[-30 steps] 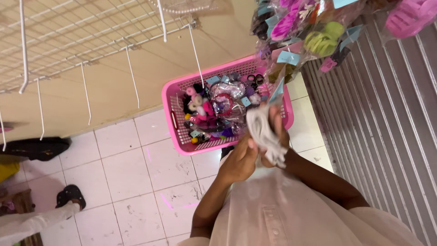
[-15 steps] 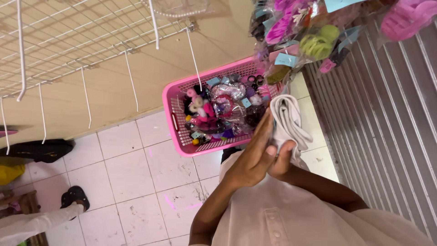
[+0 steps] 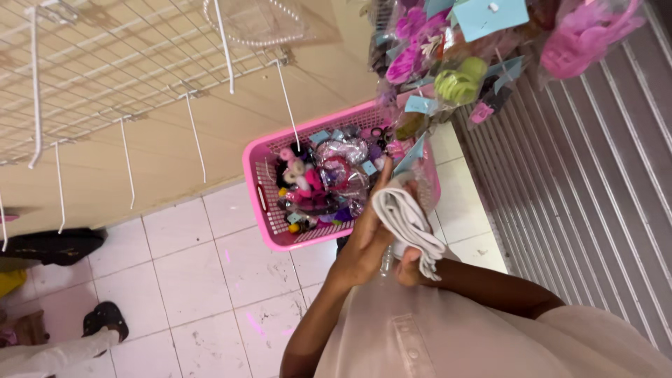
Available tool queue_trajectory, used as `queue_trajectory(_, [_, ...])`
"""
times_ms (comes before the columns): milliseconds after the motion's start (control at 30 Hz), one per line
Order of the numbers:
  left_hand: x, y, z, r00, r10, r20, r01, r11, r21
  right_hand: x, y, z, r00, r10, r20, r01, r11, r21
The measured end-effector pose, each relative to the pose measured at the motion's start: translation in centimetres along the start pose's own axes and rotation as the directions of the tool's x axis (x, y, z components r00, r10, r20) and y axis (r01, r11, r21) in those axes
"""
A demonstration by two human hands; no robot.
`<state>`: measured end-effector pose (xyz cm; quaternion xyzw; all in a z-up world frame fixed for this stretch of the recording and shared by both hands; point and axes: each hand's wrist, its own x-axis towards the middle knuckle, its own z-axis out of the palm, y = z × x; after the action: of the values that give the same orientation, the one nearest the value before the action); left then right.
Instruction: The person cleans a headband and a hair clip with a cloth and then hangs them onto a metal display rack.
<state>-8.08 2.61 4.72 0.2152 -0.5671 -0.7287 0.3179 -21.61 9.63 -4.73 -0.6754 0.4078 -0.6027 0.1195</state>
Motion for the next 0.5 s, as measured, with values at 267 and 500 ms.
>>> queue_trajectory(267, [0.4, -4.0, -0.6, 0.995, -0.070, -0.071, 0.074, 0.995, 0.069, 3.2, -0.7, 0.3, 0.985, 0.013, -0.175, -0.009, 1.000, 0.019])
queue_trajectory(500, [-2.2, -8.4, -2.6, 0.981, -0.149, -0.123, 0.044, 0.793, -0.608, 5.4, -0.3, -2.7, 0.918, -0.306, 0.253, 0.375, 0.877, -0.301])
